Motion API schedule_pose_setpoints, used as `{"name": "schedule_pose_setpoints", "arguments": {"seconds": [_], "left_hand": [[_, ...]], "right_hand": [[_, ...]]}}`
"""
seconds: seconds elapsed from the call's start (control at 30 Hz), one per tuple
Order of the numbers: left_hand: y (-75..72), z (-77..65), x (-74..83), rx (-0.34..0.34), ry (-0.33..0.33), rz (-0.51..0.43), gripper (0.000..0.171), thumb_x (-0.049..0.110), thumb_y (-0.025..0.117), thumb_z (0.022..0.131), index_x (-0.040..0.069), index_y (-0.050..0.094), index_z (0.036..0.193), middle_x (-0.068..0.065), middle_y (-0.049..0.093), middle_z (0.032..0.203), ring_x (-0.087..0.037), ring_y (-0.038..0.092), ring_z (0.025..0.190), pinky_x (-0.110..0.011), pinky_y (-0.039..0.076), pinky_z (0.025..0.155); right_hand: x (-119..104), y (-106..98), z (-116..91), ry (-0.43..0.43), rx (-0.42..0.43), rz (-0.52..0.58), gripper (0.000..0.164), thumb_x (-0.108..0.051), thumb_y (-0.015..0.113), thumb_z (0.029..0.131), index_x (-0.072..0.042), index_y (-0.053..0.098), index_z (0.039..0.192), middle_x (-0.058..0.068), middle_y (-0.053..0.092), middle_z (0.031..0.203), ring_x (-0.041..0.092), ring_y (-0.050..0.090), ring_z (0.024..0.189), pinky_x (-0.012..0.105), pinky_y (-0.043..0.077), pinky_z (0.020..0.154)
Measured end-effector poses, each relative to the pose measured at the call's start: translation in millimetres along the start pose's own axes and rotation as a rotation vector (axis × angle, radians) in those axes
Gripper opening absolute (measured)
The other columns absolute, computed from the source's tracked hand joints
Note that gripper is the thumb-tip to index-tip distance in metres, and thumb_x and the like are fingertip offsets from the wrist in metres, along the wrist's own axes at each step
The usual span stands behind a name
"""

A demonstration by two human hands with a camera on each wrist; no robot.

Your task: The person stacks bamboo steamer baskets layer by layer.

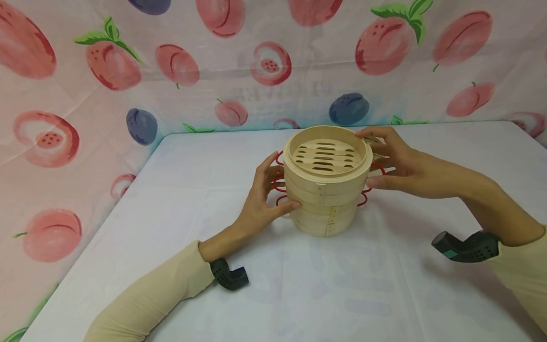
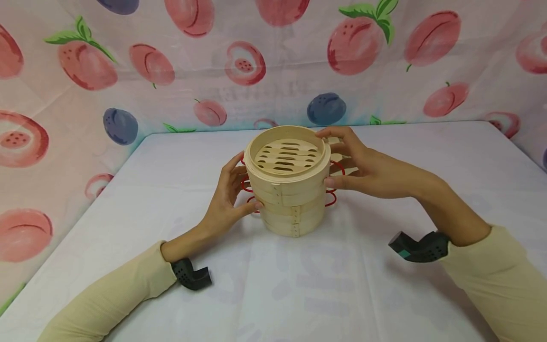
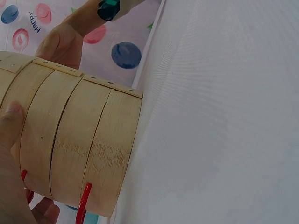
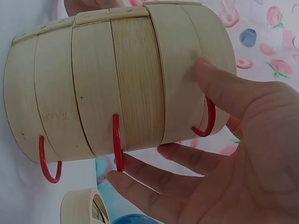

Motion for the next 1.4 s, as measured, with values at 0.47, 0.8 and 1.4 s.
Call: {"name": "schedule_pose_setpoints", "arguments": {"seconds": [0.47, 0.8, 1.4], "left_hand": [[0.1, 1.2, 2.9, 0.001, 0.019, -0.004, 0.086, 0.018, 0.072, 0.076, 0.001, 0.014, 0.138, -0.023, 0.039, 0.115, -0.037, 0.042, 0.108, -0.051, 0.038, 0.087], [-0.4, 1.4, 4.6, 0.016, 0.037, -0.012, 0.085, 0.022, 0.071, 0.076, -0.005, 0.013, 0.132, -0.02, 0.042, 0.114, -0.037, 0.042, 0.107, -0.052, 0.039, 0.085], [-0.3, 0.5, 6.7, 0.013, 0.064, 0.039, 0.083, 0.018, 0.071, 0.077, -0.005, 0.016, 0.135, -0.017, 0.042, 0.115, -0.032, 0.044, 0.107, -0.05, 0.039, 0.086]], "right_hand": [[3.3, -1.2, 0.5, 0.02, 0.003, -0.025, 0.076, -0.009, 0.056, 0.087, -0.029, 0.004, 0.139, -0.005, 0.016, 0.141, 0.031, 0.036, 0.119, 0.044, 0.046, 0.081], [-0.1, -1.7, 1.8, -0.033, -0.01, -0.018, 0.074, -0.005, 0.053, 0.088, -0.026, 0.005, 0.14, -0.003, 0.02, 0.141, 0.027, 0.035, 0.121, 0.046, 0.045, 0.083], [1.1, -3.0, 5.3, -0.098, -0.019, 0.055, 0.072, 0.006, 0.05, 0.087, -0.021, 0.011, 0.141, -0.001, 0.017, 0.143, 0.023, 0.024, 0.128, 0.028, 0.043, 0.086]]}}
Point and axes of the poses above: each hand's wrist, its own z-axis towards the middle knuckle, its own y-axis out of the palm, x = y × z, the point moved 10 cm from there along z, towards the middle knuckle
